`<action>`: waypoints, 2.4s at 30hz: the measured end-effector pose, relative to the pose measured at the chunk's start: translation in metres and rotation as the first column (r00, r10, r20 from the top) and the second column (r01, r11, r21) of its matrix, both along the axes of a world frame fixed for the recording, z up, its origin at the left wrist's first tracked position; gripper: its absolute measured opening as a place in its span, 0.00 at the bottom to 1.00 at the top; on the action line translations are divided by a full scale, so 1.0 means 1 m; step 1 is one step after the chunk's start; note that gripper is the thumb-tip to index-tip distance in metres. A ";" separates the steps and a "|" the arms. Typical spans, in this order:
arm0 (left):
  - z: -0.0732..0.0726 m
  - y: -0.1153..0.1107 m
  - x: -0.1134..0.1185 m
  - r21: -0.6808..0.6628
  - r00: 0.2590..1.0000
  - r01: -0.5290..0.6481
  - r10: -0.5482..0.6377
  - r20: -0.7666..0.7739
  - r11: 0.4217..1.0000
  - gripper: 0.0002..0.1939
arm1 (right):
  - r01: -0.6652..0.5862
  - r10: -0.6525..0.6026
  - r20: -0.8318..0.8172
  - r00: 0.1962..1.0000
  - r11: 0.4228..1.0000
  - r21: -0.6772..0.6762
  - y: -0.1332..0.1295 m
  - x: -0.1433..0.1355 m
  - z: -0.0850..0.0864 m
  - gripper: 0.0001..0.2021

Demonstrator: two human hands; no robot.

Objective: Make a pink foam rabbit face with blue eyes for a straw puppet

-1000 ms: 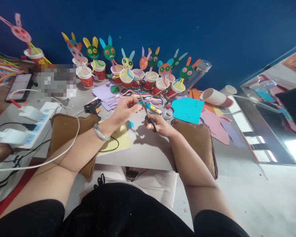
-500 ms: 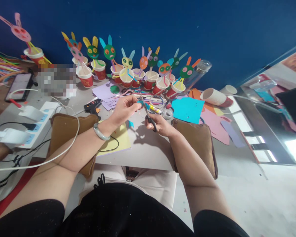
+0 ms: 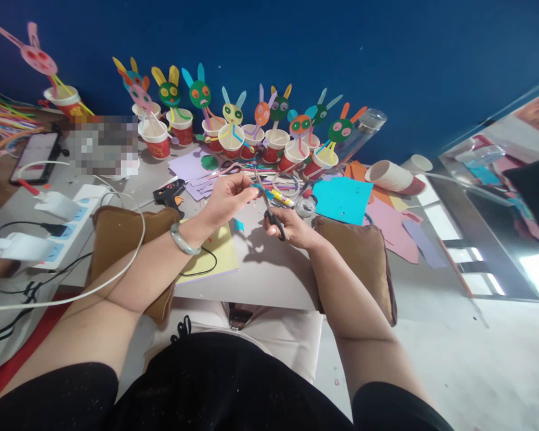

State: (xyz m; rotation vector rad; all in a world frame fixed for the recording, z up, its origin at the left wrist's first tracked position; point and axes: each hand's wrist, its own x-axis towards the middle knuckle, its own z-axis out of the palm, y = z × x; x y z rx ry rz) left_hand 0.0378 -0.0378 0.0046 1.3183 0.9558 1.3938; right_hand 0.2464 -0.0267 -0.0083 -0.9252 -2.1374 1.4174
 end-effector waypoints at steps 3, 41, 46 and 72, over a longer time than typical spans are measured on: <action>0.003 -0.001 0.000 -0.007 1.000 0.008 -0.008 -0.011 1.000 0.09 | -0.004 0.004 0.006 1.000 1.000 0.004 0.000 0.001 0.000 0.37; 0.003 0.001 -0.004 -0.017 0.999 0.032 -0.032 -0.015 0.999 0.07 | -0.029 0.029 0.037 0.999 1.000 -0.004 0.001 0.004 0.002 0.37; 0.003 0.001 -0.005 -0.015 1.000 0.021 -0.022 -0.012 1.000 0.09 | -0.029 0.029 0.036 0.999 1.000 -0.003 0.001 0.004 0.002 0.38; 0.002 0.000 -0.004 0.047 1.000 -0.015 0.017 -0.025 0.999 0.09 | -0.025 0.025 0.056 0.998 1.000 -0.002 0.001 0.003 0.003 0.39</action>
